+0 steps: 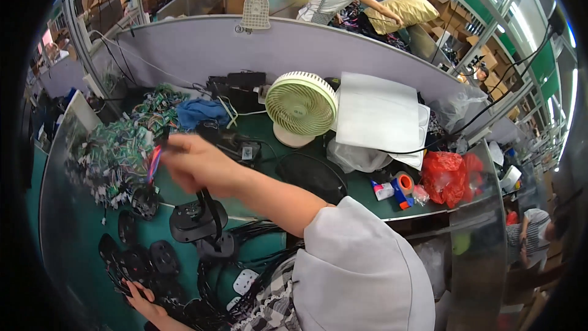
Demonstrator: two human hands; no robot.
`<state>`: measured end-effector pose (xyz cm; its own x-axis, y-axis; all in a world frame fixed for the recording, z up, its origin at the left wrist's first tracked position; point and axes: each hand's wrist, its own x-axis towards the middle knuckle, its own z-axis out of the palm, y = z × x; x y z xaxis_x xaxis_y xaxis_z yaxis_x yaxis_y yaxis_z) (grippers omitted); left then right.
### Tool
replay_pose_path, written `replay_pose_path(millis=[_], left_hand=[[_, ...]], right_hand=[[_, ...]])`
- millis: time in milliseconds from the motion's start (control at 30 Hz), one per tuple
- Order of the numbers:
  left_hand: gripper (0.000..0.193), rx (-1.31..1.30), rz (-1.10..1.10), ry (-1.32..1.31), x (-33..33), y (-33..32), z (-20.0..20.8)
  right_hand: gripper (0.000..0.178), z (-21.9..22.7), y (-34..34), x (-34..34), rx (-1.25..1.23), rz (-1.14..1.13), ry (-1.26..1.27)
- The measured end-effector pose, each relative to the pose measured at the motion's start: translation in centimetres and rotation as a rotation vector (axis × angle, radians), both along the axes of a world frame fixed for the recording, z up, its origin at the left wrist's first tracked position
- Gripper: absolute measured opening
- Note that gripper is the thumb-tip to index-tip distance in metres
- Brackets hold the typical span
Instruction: The person snaps rims onto lenses, moves a cardboard box aside, untangles wire harnesses, and threads the wires through plastic housing bases.
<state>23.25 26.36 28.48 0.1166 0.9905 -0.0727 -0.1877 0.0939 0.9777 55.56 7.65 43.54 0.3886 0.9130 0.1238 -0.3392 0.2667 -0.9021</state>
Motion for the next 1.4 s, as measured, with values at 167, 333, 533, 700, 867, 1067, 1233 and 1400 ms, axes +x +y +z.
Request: replay_pose_path(millis=[167, 333, 533, 700, 867, 1067, 1233, 1400], left_hand=[[0.027, -0.046, 0.024, -0.055, 0.5, -0.1, 0.4], [0.026, 0.028, -0.092, -0.105, -0.4, 1.6, -0.9], [0.026, -0.105, 0.012, -0.077, 0.1, 2.0, -1.7], [0.023, -0.080, -0.105, -0.122, -0.1, 2.0, -1.6], [0.025, -0.077, -0.045, -0.148, 0.5, 2.3, -1.5], [0.023, -0.079, -0.077, -0.218, 1.1, 3.1, -1.1], [0.026, -0.110, -0.056, -0.206, 0.2, 3.4, -2.3], [0.026, -0.140, -0.090, -0.227, 0.2, 3.3, -2.0]], right_hand=[[0.026, -5.3, 2.4, 3.0, -0.120, 0.107, 0.171], [0.027, -8.3, 5.2, 3.9, -0.155, -0.003, 0.177], [0.023, -12.1, 10.0, 3.8, -0.199, -0.049, 0.300], [0.032, -16.2, 15.6, 1.8, -0.382, -0.084, 0.250], [0.024, -27.8, 24.3, 1.6, -0.607, -0.193, 0.519], [0.015, -31.7, 28.8, 1.6, -0.710, -0.322, 0.354], [0.019, -32.9, 32.0, -0.1, -0.961, -0.544, -0.289], [0.026, -30.3, 33.0, 1.5, -0.794, -0.200, -0.959]])
